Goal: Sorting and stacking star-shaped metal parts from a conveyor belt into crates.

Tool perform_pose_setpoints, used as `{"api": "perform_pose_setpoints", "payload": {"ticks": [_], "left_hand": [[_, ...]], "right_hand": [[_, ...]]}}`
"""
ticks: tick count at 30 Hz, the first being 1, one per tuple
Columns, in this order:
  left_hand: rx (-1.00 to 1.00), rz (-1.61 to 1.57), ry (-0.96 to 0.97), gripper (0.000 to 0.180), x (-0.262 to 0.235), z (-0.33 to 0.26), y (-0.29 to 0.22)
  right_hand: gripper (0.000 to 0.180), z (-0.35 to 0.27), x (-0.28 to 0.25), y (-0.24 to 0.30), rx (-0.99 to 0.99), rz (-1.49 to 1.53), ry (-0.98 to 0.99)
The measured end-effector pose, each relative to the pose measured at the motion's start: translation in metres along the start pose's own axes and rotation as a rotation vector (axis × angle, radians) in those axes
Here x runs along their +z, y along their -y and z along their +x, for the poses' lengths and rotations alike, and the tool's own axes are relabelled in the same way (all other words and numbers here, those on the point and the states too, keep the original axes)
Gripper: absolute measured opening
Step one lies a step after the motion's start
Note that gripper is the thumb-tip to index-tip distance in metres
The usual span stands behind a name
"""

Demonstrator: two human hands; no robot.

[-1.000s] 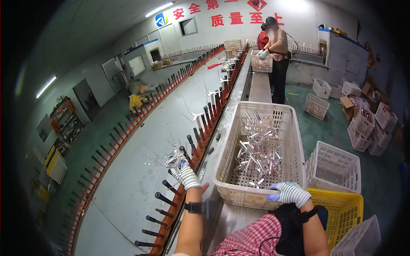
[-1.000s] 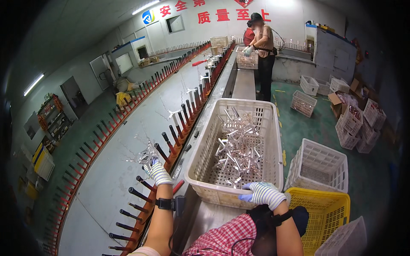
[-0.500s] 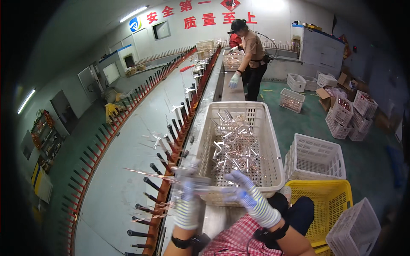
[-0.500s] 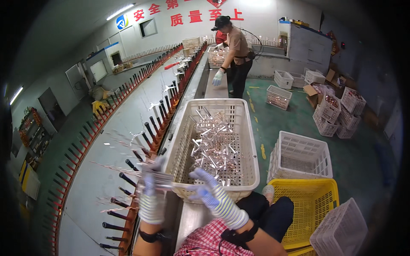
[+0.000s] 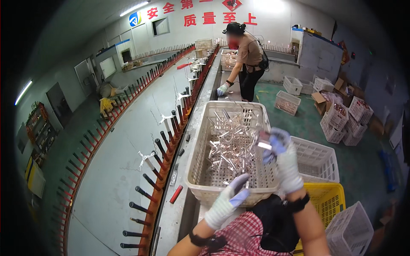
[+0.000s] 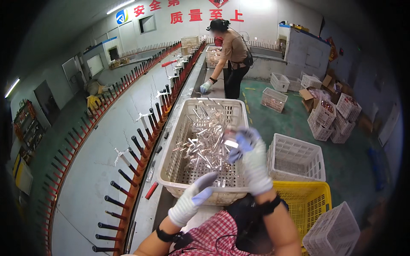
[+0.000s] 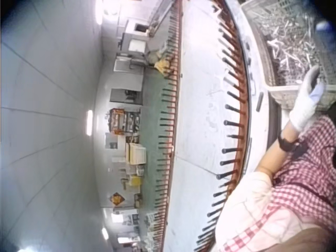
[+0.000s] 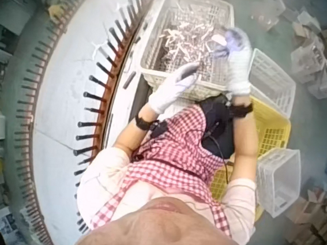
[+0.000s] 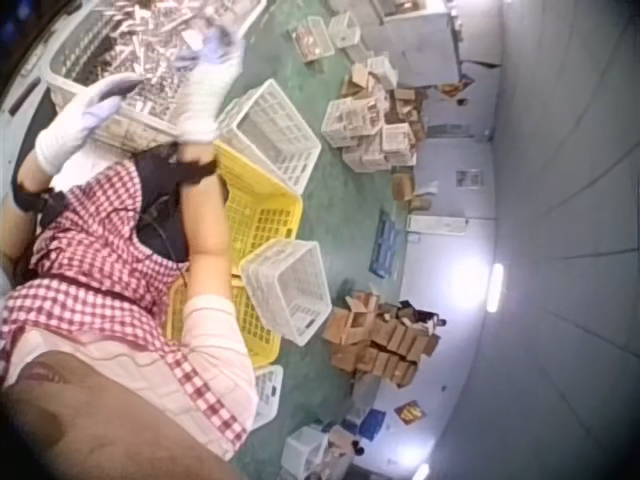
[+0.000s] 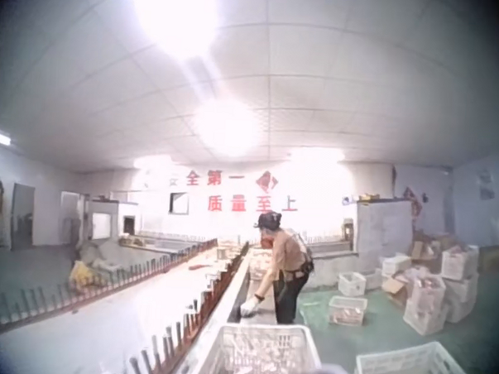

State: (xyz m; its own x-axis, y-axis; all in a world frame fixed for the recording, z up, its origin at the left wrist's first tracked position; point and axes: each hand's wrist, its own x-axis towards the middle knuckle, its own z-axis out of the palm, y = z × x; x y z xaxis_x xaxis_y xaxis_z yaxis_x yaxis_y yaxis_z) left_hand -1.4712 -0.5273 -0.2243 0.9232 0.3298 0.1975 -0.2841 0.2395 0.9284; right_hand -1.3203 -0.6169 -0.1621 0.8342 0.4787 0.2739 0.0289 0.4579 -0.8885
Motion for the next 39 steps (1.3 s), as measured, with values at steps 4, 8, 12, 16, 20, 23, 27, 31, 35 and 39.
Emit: {"api": "perform_pose_setpoints", "payload": {"ticks": [4,8,12,16,20,23,27,31,35,39], "left_hand": [[0.141,0.344,-0.262,0.049,-0.054,-0.032,0.005],[0.366,0.231,-0.798,0.047,-0.074,-0.043,0.007],[0.407,0.410,-0.992,0.055,-0.119,-0.077,0.020],[0.461,0.691,-1.094,0.063,-0.140,-0.076,0.035],[0.413,0.821,-1.272,0.061,-0.137,-0.085,0.020],[0.468,0.843,-1.463,0.054,-0.145,-0.088,0.023],[0.407,0.499,-1.503,0.028,-0.183,-0.120,0.004],[0.643,0.804,-1.511,0.025,-0.153,-0.136,-0.037],[0.533,1.053,-1.259,0.028,-0.130,-0.116,-0.048],[0.383,0.520,-1.174,0.021,-0.144,-0.077,-0.003]], "right_hand": [[0.031,0.106,-0.036,-0.011,-0.284,-0.798,0.025],[0.049,0.156,-0.061,-0.054,-0.161,-1.115,0.170],[0.065,0.132,-0.051,-0.077,-0.030,-1.035,0.254],[0.054,0.087,-0.069,-0.059,0.045,-1.060,0.397],[0.040,0.017,-0.064,-0.064,0.029,-1.049,0.731],[0.045,-0.022,-0.063,-0.067,0.034,-1.145,0.808],[0.044,-0.034,-0.057,-0.071,0.014,-1.228,0.783],[0.039,-0.033,-0.061,-0.079,0.088,-1.214,0.789],[0.039,-0.034,-0.057,-0.073,0.098,-1.199,0.796],[0.039,-0.034,-0.058,-0.071,0.128,-1.172,0.785]]}}
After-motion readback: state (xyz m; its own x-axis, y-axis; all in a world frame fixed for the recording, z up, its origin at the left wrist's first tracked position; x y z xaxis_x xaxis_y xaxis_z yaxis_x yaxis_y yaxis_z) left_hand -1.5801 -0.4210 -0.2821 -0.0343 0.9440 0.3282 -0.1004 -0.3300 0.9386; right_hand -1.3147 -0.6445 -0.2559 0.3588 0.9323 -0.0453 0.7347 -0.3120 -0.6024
